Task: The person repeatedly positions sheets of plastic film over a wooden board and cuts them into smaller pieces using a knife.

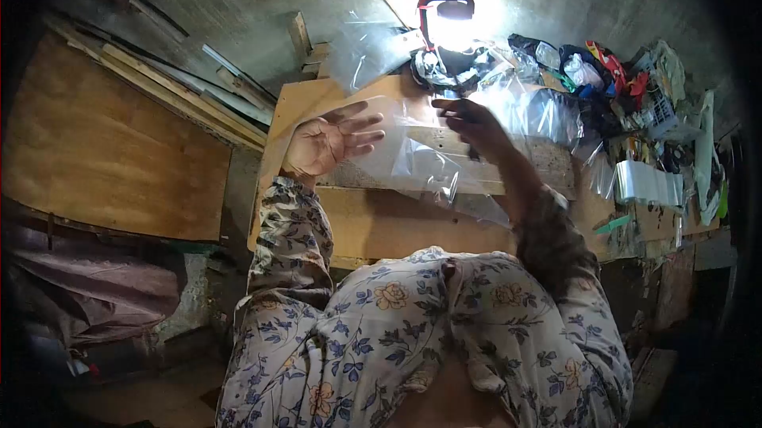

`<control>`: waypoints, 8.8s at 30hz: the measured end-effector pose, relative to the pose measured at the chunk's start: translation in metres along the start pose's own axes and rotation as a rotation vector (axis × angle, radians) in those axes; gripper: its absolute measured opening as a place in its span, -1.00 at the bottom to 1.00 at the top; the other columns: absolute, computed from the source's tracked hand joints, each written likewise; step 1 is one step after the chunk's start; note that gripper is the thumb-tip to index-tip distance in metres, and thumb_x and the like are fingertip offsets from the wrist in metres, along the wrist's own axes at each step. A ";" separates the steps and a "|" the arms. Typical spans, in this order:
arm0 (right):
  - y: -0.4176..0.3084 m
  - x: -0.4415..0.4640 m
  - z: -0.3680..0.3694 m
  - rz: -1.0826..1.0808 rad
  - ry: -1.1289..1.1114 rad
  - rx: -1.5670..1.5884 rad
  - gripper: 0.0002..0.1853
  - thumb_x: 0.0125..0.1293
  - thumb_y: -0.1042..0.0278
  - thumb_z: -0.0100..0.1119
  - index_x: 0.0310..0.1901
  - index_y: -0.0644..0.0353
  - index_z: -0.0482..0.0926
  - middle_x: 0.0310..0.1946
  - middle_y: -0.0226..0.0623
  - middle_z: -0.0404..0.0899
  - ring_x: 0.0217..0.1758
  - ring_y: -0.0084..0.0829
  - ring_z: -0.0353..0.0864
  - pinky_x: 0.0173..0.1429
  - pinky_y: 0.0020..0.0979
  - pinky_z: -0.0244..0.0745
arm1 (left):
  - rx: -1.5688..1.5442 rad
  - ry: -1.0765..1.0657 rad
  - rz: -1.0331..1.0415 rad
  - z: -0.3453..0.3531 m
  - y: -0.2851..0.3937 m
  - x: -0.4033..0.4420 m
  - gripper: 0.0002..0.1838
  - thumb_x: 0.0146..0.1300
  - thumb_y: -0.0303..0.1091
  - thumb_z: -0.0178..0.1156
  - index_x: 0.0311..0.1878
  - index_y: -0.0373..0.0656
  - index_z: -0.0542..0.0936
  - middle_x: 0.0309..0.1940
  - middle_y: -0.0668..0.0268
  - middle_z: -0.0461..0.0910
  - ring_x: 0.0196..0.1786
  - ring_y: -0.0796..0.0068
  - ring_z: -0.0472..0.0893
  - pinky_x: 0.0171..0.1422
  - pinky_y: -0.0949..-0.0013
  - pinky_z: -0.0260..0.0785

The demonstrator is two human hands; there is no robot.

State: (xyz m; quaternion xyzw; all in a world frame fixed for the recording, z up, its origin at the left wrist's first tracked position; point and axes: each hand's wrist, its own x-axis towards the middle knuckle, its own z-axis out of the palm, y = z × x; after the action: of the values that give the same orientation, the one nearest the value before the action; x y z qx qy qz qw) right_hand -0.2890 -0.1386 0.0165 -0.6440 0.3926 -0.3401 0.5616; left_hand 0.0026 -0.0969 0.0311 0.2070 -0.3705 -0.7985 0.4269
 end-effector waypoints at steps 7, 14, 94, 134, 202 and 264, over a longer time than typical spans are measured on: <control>0.028 0.033 0.073 -0.200 -0.113 0.028 -0.62 -0.10 0.38 0.41 -0.30 0.18 0.38 -0.46 -0.40 0.48 -0.37 -0.62 0.43 -0.31 -0.51 0.41 | -0.022 0.052 -0.058 -0.005 0.005 -0.004 -0.36 0.20 -0.04 -0.22 0.25 -0.30 0.16 0.18 -0.14 0.23 0.17 -0.10 0.32 0.24 0.08 0.15; 0.036 0.036 0.088 0.021 0.224 0.025 -0.59 -0.01 0.39 0.34 -0.15 0.19 0.35 -0.47 -0.42 0.50 -0.50 -0.68 0.40 -0.45 -0.63 0.31 | 0.375 0.495 0.033 0.006 -0.065 -0.010 -0.58 0.28 -0.12 -0.08 0.01 -0.28 0.42 -0.13 0.10 0.51 -0.02 0.32 0.49 0.01 0.32 0.33; -0.078 0.010 0.006 -0.305 0.172 -0.493 -0.75 0.19 0.23 0.04 -0.27 0.28 0.49 -0.45 -0.11 0.52 -0.36 -0.29 0.52 -0.24 -0.32 0.36 | 1.548 0.573 0.606 0.016 -0.022 -0.029 -0.95 0.23 -0.45 0.04 -0.35 -0.18 0.41 -0.59 0.43 0.40 -0.52 0.71 0.35 -0.44 0.56 0.23; 0.056 -0.058 -0.041 0.340 0.350 0.163 -0.93 0.11 0.38 0.16 -0.39 0.16 0.51 -0.57 -0.51 0.45 -0.61 -0.75 0.30 -0.56 -0.67 0.22 | 1.147 0.231 -0.191 -0.019 -0.054 -0.001 -0.91 0.09 -0.55 0.19 -0.40 -0.24 0.45 -0.49 0.45 0.49 -0.37 0.73 0.47 -0.23 0.59 0.38; 0.087 -0.084 -0.021 0.261 0.381 0.123 -0.95 0.13 0.44 0.11 -0.41 0.20 0.49 -0.55 -0.49 0.46 -0.47 -0.64 0.40 -0.34 -0.58 0.33 | 1.647 0.013 -0.065 -0.014 -0.031 0.011 -0.87 0.19 -0.41 0.08 -0.42 -0.25 0.45 -0.64 0.23 0.41 -0.55 0.43 0.45 -0.41 0.47 0.32; 0.094 -0.182 0.043 0.454 0.407 -0.744 -0.50 -0.04 0.38 0.16 0.01 0.13 0.28 -0.16 -0.04 0.40 -0.10 0.00 0.43 -0.04 -0.15 0.38 | 1.997 -0.319 0.133 -0.008 -0.193 0.121 -0.52 0.22 -0.06 -0.17 0.24 0.21 0.27 0.31 0.45 0.12 0.39 0.22 -0.03 0.32 -0.16 -0.33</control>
State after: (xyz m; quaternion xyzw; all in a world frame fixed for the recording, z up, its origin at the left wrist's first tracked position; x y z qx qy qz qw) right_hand -0.3466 0.0366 -0.0817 -0.6196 0.7203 -0.1646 0.2649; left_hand -0.1606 -0.1321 -0.1244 0.3390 -0.9324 -0.1162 0.0477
